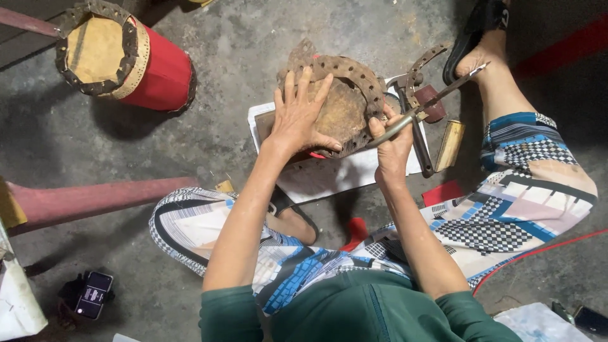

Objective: The person is stretching a leather skin over a wooden drum frame. They use scissors to trim the skin, then use a specialized tensioning tool and a hammer to pull the skin tight and secure it to the frame.

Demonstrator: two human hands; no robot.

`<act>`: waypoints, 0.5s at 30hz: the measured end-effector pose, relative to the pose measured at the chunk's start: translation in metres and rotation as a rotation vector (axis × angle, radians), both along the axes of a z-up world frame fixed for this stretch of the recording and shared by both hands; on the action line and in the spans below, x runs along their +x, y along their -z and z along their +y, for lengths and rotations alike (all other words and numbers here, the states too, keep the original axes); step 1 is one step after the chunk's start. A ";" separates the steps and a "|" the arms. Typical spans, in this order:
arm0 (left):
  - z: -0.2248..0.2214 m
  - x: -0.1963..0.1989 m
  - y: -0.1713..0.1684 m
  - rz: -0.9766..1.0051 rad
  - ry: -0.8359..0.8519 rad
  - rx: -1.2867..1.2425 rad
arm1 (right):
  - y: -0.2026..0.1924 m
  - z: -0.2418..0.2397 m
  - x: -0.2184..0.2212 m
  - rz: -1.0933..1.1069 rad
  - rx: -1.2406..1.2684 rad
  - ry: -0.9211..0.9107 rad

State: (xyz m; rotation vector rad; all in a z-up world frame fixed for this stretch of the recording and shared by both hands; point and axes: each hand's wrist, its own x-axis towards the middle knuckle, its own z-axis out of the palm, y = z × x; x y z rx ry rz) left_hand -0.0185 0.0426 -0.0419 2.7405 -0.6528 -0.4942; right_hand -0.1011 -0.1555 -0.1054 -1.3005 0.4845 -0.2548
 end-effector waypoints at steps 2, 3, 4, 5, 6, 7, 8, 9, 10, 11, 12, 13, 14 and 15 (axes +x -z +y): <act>0.000 -0.001 -0.002 0.001 -0.002 -0.008 | 0.005 0.000 -0.003 -0.007 0.003 0.000; 0.000 -0.001 -0.003 0.002 -0.002 -0.016 | 0.008 -0.001 -0.004 -0.015 0.006 0.002; 0.000 -0.001 -0.003 0.003 -0.002 -0.017 | 0.007 0.000 -0.005 -0.013 0.006 0.003; -0.001 -0.001 -0.002 -0.008 0.000 -0.006 | 0.006 0.001 -0.006 -0.018 -0.002 0.008; -0.001 -0.001 -0.002 -0.019 0.000 0.005 | 0.006 0.002 -0.006 -0.022 -0.009 0.013; 0.000 -0.002 0.001 -0.017 0.000 0.005 | 0.007 0.003 -0.006 -0.021 -0.009 0.012; 0.001 -0.002 0.003 -0.032 -0.001 -0.010 | 0.008 0.003 -0.006 -0.022 -0.008 0.012; 0.002 -0.002 0.005 -0.046 -0.001 -0.025 | 0.009 0.004 -0.006 -0.023 -0.007 0.012; 0.003 -0.001 0.007 -0.049 -0.002 -0.023 | 0.009 0.005 -0.006 -0.025 -0.006 0.011; 0.004 -0.001 0.009 -0.054 -0.028 -0.109 | 0.008 0.007 -0.007 -0.024 -0.013 0.020; 0.005 -0.001 0.011 -0.056 -0.056 -0.196 | 0.008 0.008 -0.008 -0.020 -0.022 0.026; 0.009 0.006 0.029 -0.056 -0.058 -0.195 | 0.005 0.009 -0.006 -0.019 -0.021 0.024; 0.012 0.011 0.048 -0.236 -0.058 -0.256 | 0.003 0.009 -0.006 -0.070 -0.019 0.012; 0.016 0.017 0.067 -0.417 -0.058 -0.316 | 0.001 0.009 -0.006 -0.121 -0.018 0.001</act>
